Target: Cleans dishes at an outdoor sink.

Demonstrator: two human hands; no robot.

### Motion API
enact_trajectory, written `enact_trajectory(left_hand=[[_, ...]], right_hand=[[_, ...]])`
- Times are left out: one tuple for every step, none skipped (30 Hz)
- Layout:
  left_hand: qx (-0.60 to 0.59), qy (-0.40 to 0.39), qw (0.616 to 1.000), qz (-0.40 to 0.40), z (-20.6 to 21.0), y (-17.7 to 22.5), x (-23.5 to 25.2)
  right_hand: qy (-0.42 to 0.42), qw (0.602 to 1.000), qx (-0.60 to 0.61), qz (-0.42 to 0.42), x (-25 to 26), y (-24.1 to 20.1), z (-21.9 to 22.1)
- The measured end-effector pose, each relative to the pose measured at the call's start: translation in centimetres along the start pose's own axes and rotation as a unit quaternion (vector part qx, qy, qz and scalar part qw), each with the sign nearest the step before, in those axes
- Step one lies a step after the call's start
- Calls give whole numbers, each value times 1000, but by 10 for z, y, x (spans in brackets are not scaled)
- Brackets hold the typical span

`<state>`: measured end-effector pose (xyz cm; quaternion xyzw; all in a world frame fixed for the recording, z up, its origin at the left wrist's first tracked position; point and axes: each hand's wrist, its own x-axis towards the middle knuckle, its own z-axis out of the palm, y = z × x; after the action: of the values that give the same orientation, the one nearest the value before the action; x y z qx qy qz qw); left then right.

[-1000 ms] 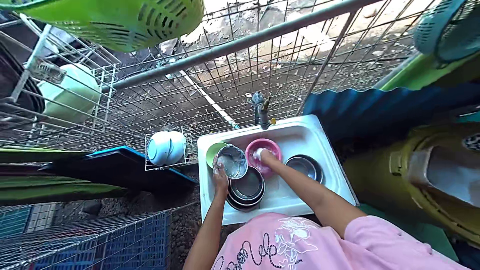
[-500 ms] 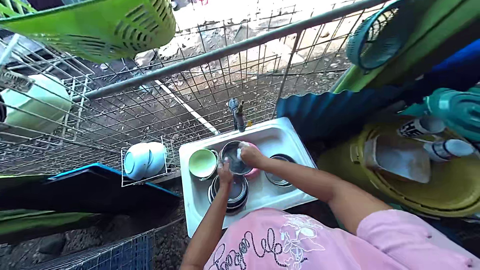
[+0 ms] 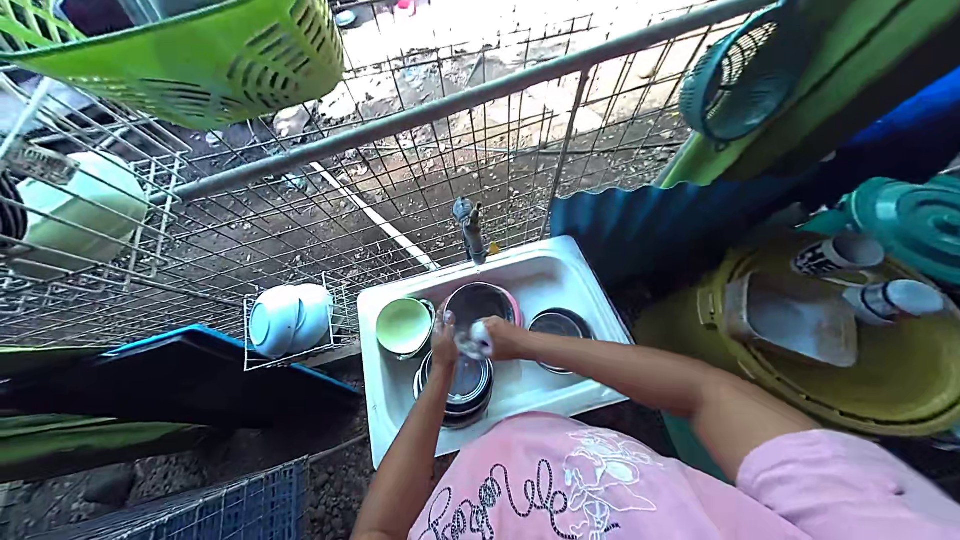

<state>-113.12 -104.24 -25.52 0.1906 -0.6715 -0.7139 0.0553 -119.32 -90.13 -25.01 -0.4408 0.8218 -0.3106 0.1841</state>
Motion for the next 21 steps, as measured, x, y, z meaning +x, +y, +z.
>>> enact_trajectory(left_hand=[[9,-5,1000,1,-6,0,0],[12,-11,1000,-15,-6,-2,-1],[5,-13,999,-41,1,-4,-4],[-9,-8,998,-60,11,-7,-5],[-20,0,998,-66,19,-8,-6],[-23,7,998,-55,22,-8,-4],[-18,5,999,-35,17,-3,0],[-7,0,1000,-22,8,3,2],[6,-7,1000,-27,-2,7,1],[18,-12,999,-47,-8,8,-1],[22,-17,997,-76,-8,5,-3],[15,-16,995,-100,-3,1,-4],[5,-11,994,-110,5,-2,-4],[0,-6,994,-107,9,-2,-4],[3,-5,996,-93,9,1,-1],[14,-1,998,-67,2,5,5],[23,3,999,-50,-10,9,8],[26,10,998,-48,-21,13,8],[28,12,998,-58,-29,13,7],[22,8,997,-78,-29,12,4],[10,7,995,-103,-25,8,1]], right_hand=[[-56,997,-57,2,-3,4,-10],[-71,991,-114,9,-1,10,-19],[-52,988,-143,23,7,18,-20],[-15,991,-127,48,16,19,-16],[20,994,-68,80,22,11,-10],[53,994,5,92,23,0,-3],[70,994,49,65,19,-6,3],[54,997,50,21,10,-5,7],[-5,1000,12,0,1,-2,1],[-73,996,-50,9,-2,3,-12],[-100,989,-109,18,2,10,-20],[-80,987,-141,21,9,16,-22],[-26,990,-137,19,18,18,-15],[20,995,-91,28,25,14,-5],[52,998,-17,35,29,5,4],[63,997,47,19,27,-3,10],[42,996,76,-12,20,-6,11],[-18,997,62,-34,14,-5,5],[-81,996,6,-43,13,-1,-8],[-92,992,-63,-53,17,8,-15],[-54,989,-118,-66,23,16,-15]])
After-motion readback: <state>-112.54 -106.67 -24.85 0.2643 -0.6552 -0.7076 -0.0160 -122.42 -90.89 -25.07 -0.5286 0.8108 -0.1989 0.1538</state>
